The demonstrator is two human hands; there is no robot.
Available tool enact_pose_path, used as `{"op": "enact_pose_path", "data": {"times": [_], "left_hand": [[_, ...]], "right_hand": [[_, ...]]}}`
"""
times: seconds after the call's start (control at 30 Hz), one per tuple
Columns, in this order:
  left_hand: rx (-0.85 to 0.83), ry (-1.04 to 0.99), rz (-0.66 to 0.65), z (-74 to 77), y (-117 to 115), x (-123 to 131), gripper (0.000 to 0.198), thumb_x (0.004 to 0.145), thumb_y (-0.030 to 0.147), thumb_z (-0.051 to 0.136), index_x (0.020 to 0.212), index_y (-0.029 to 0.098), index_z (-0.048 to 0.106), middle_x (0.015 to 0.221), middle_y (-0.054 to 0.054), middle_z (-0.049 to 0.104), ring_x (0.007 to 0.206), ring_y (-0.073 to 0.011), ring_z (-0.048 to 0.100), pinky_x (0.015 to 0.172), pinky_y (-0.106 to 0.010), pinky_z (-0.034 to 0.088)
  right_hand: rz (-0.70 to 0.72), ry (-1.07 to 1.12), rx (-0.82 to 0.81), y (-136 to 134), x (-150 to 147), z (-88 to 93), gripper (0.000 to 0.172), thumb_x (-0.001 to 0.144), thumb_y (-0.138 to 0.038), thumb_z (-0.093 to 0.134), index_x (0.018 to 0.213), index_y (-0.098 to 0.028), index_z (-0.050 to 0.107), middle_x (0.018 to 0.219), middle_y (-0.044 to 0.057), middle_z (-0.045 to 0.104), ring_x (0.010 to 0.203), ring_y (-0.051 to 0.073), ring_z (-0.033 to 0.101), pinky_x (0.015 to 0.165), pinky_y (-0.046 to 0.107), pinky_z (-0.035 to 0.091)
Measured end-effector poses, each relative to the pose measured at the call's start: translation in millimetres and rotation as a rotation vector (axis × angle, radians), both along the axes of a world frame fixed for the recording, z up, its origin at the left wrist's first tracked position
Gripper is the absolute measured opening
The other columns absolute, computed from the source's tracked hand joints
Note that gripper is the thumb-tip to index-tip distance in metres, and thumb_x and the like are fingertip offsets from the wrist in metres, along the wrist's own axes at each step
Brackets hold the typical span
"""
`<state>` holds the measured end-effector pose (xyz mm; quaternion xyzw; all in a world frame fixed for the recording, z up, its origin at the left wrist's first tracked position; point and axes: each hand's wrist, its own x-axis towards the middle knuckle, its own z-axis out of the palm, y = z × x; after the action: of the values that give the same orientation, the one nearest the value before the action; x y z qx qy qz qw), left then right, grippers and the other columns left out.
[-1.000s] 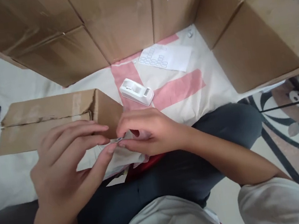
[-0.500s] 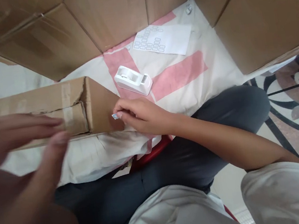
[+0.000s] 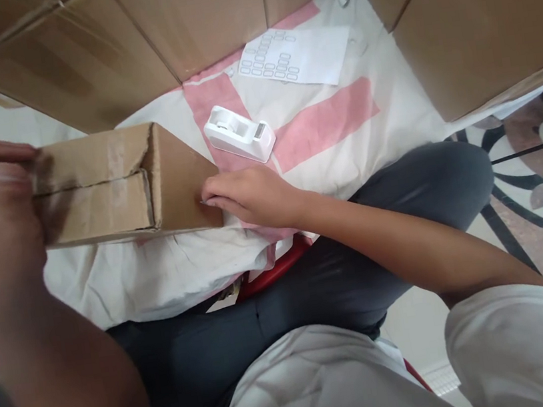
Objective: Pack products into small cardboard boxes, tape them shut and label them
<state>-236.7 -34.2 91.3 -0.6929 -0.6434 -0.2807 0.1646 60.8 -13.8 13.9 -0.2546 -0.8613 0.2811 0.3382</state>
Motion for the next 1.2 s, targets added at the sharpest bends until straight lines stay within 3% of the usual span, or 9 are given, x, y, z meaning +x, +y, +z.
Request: {"op": "enact_pose_path", "data": {"times": [0.1, 0.23, 0.33, 0.53, 0.7, 0.97, 1.2], "left_hand": [[0.079, 0.010, -0.155, -3.9, 5.1, 2.7, 0.051, 0.105, 0.055, 0.027, 0.101, 0.026, 0.069, 0.101, 0.009, 0.069, 0.103, -0.0155, 0.065, 0.100, -0.038, 0.053], [0.142, -0.041, -0.213, -7.9, 6.6, 4.9, 0.060, 0.105, 0.060, 0.022, 0.089, 0.024, 0.067, 0.097, 0.013, 0.070, 0.099, -0.0110, 0.067, 0.097, -0.034, 0.054], [0.125, -0.068, -0.222, -6.2, 5.5, 5.9, 0.070, 0.100, 0.071, 0.018, 0.089, 0.023, 0.069, 0.098, 0.011, 0.071, 0.100, -0.0128, 0.067, 0.098, -0.034, 0.054], [-0.003, -0.071, -0.324, 9.1, -0.2, 7.2, 0.079, 0.099, 0.070, 0.012, 0.095, 0.023, 0.076, 0.104, -0.002, 0.076, 0.103, -0.0217, 0.069, 0.097, -0.042, 0.051], [-0.040, -0.110, -0.232, 18.3, -9.8, 23.4, 0.091, 0.092, 0.076, 0.005, 0.095, 0.021, 0.078, 0.103, -0.007, 0.075, 0.102, -0.0252, 0.070, 0.092, -0.044, 0.050], [0.003, -0.164, -0.310, 12.0, -7.9, 23.9, 0.089, 0.097, 0.071, 0.008, 0.088, 0.017, 0.078, 0.097, -0.010, 0.075, 0.097, -0.0226, 0.071, 0.088, -0.037, 0.051], [0.018, -0.181, -0.327, 11.4, -7.9, 25.9, 0.087, 0.099, 0.070, 0.009, 0.085, 0.016, 0.077, 0.095, -0.011, 0.076, 0.098, -0.0241, 0.072, 0.087, -0.037, 0.051]], "right_hand": [[0.024, -0.037, 0.075, -0.8, 0.1, 1.0, 0.019, 0.102, -0.024, 0.047, 0.100, -0.019, 0.066, 0.098, 0.003, 0.074, 0.089, 0.019, 0.068, 0.074, 0.028, 0.045], [0.027, -0.076, 0.127, -2.6, -1.2, -0.2, 0.019, 0.103, -0.024, 0.047, 0.102, -0.020, 0.065, 0.097, 0.001, 0.074, 0.086, 0.017, 0.067, 0.071, 0.028, 0.043], [0.011, -0.094, 0.146, -3.0, -2.7, -1.2, 0.020, 0.103, -0.025, 0.047, 0.101, -0.020, 0.065, 0.096, 0.001, 0.074, 0.085, 0.017, 0.066, 0.069, 0.027, 0.041], [-0.020, -0.100, 0.175, -2.4, -6.7, 0.1, 0.021, 0.103, -0.025, 0.046, 0.096, -0.018, 0.064, 0.088, 0.001, 0.071, 0.081, 0.016, 0.064, 0.065, 0.027, 0.036], [-0.013, -0.190, 0.142, 2.6, -5.7, 10.7, 0.020, 0.100, -0.026, 0.048, 0.091, -0.018, 0.064, 0.081, 0.000, 0.068, 0.076, 0.017, 0.061, 0.063, 0.028, 0.032], [-0.048, -0.288, 0.014, 9.1, -3.2, 22.9, 0.015, 0.097, -0.029, 0.056, 0.091, -0.019, 0.066, 0.078, -0.001, 0.067, 0.073, 0.016, 0.058, 0.060, 0.027, 0.027], [-0.103, -0.292, -0.142, 8.3, -4.1, 25.8, 0.015, 0.094, -0.034, 0.064, 0.098, -0.020, 0.068, 0.077, -0.002, 0.068, 0.072, 0.017, 0.061, 0.064, 0.026, 0.034]]}}
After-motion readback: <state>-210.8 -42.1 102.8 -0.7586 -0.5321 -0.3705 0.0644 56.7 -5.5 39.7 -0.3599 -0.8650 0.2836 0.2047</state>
